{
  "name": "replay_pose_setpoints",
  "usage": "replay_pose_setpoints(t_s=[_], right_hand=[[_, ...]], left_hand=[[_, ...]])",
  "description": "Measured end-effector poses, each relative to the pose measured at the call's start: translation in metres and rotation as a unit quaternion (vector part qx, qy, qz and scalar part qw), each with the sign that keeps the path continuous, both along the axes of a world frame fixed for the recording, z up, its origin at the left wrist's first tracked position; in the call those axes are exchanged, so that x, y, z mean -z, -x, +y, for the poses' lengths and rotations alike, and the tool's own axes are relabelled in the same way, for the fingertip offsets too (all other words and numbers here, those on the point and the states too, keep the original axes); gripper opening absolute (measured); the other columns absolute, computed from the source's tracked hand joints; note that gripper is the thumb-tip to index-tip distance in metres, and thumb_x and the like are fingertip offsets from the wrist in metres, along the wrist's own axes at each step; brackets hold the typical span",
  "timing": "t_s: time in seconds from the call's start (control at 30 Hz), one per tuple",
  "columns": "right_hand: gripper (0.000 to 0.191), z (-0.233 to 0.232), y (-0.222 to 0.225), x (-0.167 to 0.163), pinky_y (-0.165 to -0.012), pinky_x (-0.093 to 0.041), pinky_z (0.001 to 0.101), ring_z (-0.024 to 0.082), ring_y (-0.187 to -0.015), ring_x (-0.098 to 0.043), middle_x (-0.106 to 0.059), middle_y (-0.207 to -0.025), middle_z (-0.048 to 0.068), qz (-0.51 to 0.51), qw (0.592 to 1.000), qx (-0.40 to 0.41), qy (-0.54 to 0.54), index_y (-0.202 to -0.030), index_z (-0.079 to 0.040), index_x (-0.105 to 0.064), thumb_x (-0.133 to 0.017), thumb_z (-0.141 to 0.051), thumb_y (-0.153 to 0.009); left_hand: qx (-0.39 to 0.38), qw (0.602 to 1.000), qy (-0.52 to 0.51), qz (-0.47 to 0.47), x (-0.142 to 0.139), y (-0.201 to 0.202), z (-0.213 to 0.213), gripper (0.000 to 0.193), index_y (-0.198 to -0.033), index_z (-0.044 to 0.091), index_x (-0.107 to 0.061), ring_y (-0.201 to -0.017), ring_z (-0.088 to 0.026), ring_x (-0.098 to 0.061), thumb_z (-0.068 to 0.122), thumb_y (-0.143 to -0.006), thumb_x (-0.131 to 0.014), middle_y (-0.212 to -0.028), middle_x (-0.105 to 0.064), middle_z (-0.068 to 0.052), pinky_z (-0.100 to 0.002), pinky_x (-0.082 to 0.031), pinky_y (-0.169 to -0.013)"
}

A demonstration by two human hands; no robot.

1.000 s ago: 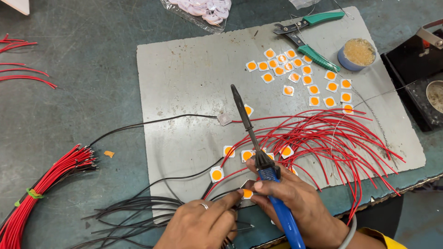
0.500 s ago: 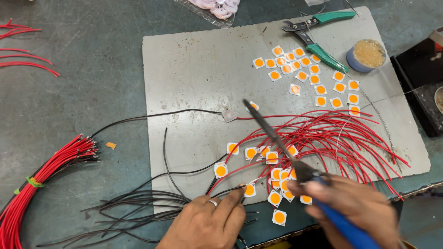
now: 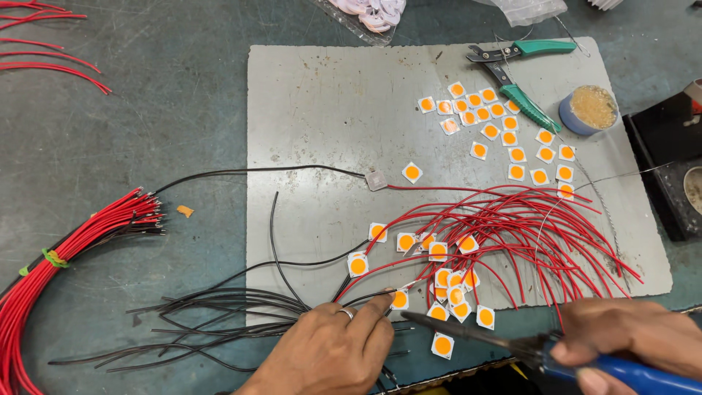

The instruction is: The person applies flux to wire ends and then uses a soldering iron to attach red and black wires to small square LED modules. The person repeatedly dips the soldering iron tip into solder and solders multiple LED units one by one.

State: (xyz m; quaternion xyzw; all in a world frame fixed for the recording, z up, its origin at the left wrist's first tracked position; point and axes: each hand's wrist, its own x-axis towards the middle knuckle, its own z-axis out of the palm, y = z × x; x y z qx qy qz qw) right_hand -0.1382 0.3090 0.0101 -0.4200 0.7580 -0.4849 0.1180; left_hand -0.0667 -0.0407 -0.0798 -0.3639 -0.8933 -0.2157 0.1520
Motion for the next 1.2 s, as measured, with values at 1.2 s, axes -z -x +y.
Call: replay_pose_setpoints(t_s=[1.2], right_hand=[[0.017, -0.036, 0.012, -0.023, -0.05, -0.053, 0.0253, 0.01, -0.056, -0.065, -0.07, -0.066, -0.001, 0.063, 0.996, -0.022, -0.052, -0.091, -0.007, -0.073, -0.079, -0.022, -0.089]], left_hand=[[0.003, 1.0, -0.014, -0.006, 0.006, 0.0, 0.003, 0.013, -0.079, 0.001, -0.063, -0.05, -0.019, -0.063, 0.014, -0.083, -0.064, -0.112, -0.072, -0.025, -0.034, -0.052, -0.048]])
